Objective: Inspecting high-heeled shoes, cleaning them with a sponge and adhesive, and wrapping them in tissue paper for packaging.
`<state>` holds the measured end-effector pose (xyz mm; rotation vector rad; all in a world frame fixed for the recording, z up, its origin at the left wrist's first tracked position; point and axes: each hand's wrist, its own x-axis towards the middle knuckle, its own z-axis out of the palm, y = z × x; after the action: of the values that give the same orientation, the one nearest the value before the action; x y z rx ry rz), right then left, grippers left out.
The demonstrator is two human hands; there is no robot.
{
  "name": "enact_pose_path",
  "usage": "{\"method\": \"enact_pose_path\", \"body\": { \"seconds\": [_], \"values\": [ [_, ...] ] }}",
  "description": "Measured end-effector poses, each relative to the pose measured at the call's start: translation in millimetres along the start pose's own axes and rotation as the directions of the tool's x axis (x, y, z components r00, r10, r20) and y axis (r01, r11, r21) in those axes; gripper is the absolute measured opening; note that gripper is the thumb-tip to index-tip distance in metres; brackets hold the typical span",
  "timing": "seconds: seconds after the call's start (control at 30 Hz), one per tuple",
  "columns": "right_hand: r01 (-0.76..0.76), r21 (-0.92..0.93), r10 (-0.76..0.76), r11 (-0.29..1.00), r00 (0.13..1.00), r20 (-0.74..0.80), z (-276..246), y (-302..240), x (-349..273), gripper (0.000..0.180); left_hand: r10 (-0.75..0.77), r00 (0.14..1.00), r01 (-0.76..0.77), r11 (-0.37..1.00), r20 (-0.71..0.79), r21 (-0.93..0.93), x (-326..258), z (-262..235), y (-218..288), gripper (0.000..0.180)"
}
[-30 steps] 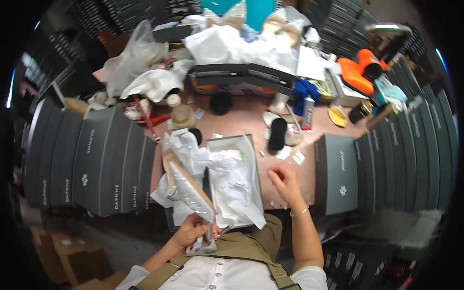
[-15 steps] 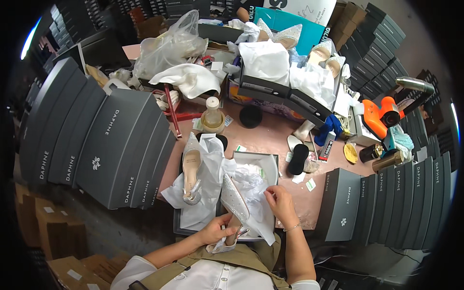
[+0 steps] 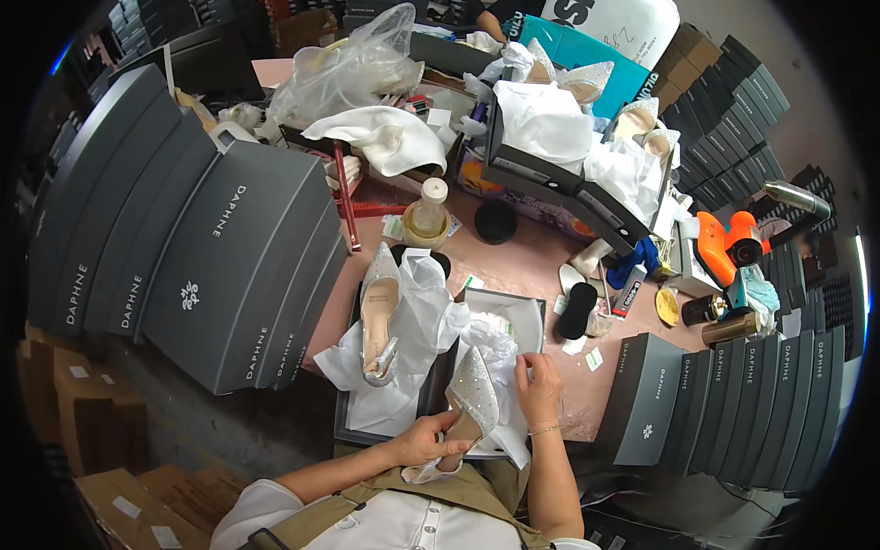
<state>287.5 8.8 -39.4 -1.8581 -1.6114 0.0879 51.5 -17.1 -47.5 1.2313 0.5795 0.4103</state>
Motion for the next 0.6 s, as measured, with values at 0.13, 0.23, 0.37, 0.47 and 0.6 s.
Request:
{"method": "enact_pose_path", "body": {
  "seconds": [0.13, 0.23, 0.37, 0.47, 0.6],
  "values": [
    [-0.050, 0.088, 0.051, 0.995, 0.999, -0.016, 1.0, 2.8, 0.1, 0.006, 0.024, 1.000, -0.024, 1.000, -0.013, 0.001, 1.2, 1.4, -3.4, 0.052],
    [-0.149, 0.204, 0.150, 0.968, 0.989, 0.012, -4.3, 7.1, 8.8, 0.006, 0.054, 0.998, -0.054, 0.998, -0.029, -0.017, -0.4, 2.8, -2.5, 0.055],
    [-0.023, 0.319, 0.013, 0.948, 0.999, 0.033, -22.2, -46.6, 86.0, 0.006, 0.104, 0.994, -0.105, 0.994, -0.027, -0.040, -2.8, 3.2, -3.8, 0.055],
    [0.070, 0.463, -0.123, 0.884, 0.989, 0.086, -17.6, -96.8, 159.2, 0.010, 0.076, 0.996, -0.080, 0.992, -0.042, -0.097, -2.8, 1.2, -3.8, 0.054],
    [0.238, 0.386, -0.326, 0.891, 0.928, 0.180, 25.2, -138.3, 253.8, 0.025, 0.070, 0.996, -0.076, 0.989, -0.050, -0.126, 1.0, 3.7, -7.9, 0.051]
  ]
}}
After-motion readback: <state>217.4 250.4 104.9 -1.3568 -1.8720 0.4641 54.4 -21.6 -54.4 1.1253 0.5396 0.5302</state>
